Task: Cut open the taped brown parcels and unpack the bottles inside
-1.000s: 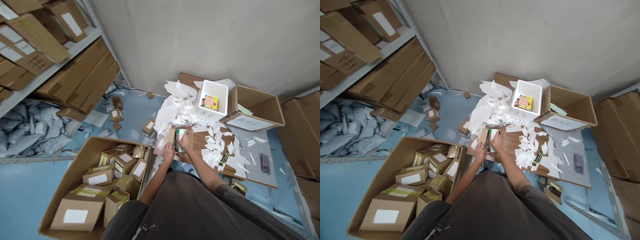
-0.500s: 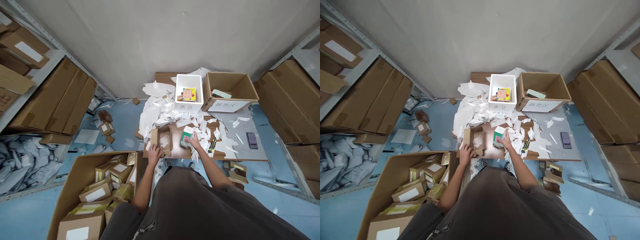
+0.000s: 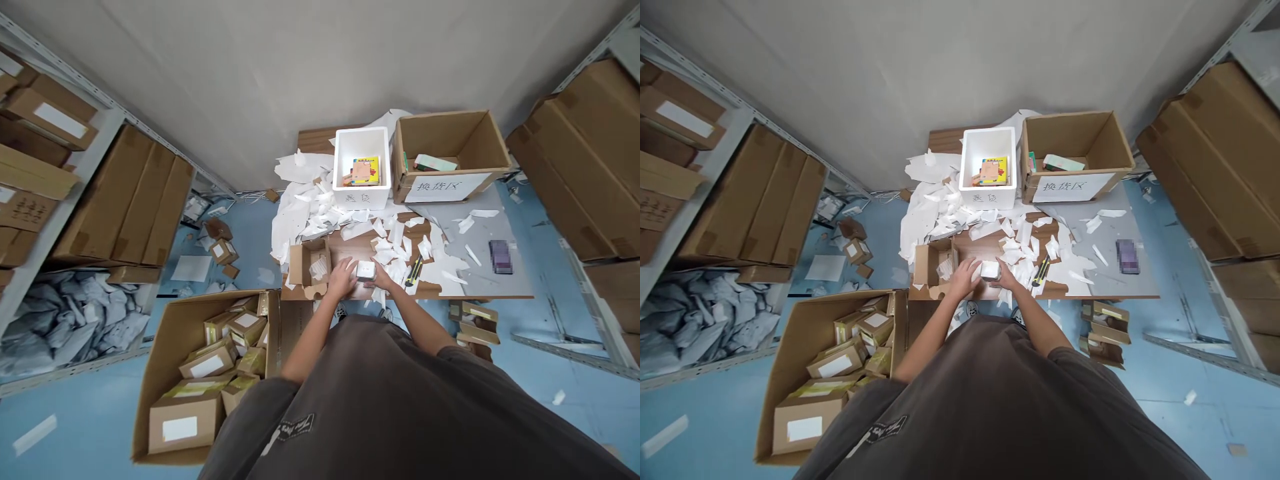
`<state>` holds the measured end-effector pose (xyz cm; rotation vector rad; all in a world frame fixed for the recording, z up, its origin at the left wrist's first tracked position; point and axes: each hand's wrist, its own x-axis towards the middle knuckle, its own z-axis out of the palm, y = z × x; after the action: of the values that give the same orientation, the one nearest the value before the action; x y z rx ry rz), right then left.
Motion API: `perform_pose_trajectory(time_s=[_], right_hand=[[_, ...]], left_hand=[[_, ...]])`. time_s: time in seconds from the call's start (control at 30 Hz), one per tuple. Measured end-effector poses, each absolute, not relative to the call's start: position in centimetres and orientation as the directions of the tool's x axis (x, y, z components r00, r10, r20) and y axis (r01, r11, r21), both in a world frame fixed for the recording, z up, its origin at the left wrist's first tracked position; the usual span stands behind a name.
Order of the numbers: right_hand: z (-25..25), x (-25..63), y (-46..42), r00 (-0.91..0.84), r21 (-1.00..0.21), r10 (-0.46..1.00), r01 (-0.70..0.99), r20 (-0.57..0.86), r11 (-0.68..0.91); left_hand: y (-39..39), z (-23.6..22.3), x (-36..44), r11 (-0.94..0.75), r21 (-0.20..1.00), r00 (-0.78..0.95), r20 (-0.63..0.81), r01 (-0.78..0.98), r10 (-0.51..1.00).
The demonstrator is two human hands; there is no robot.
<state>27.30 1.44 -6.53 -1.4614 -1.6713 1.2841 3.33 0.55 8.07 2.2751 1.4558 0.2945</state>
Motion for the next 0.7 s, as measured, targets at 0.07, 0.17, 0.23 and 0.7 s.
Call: perform_pose_trajectory(time_s=[0.07, 0.17, 0.23, 0.7], right_hand=[[-6.0, 28.2, 1.2, -0.286, -0.905, 0.932, 0.416, -0.225, -0.091], [-4.9, 29.4, 0.4, -0.325, -0.910, 0.911, 0.398, -0.255, -0.113], [-4.2, 29.8, -0.3, -0.307, -0.915, 0.921, 0.388, -0.242, -0.111], [-2.0, 27.0, -0.8, -0.186, -0.897, 0.969, 0.438, -0.160, -0.064]], left_hand=[[3.2, 8.3, 6.2, -0.433, 0.446, 0.548, -0.166, 0.784, 0.820], [5.4, 8.6, 8.1, -0.489, 0.397, 0.612, -0.289, 0.777, 0.736], [5.5, 8.7, 8.2, -0.539, 0.360, 0.640, -0.289, 0.762, 0.712], [4.4, 7.8, 6.2, -0.539, 0.448, 0.678, -0.243, 0.713, 0.694]])
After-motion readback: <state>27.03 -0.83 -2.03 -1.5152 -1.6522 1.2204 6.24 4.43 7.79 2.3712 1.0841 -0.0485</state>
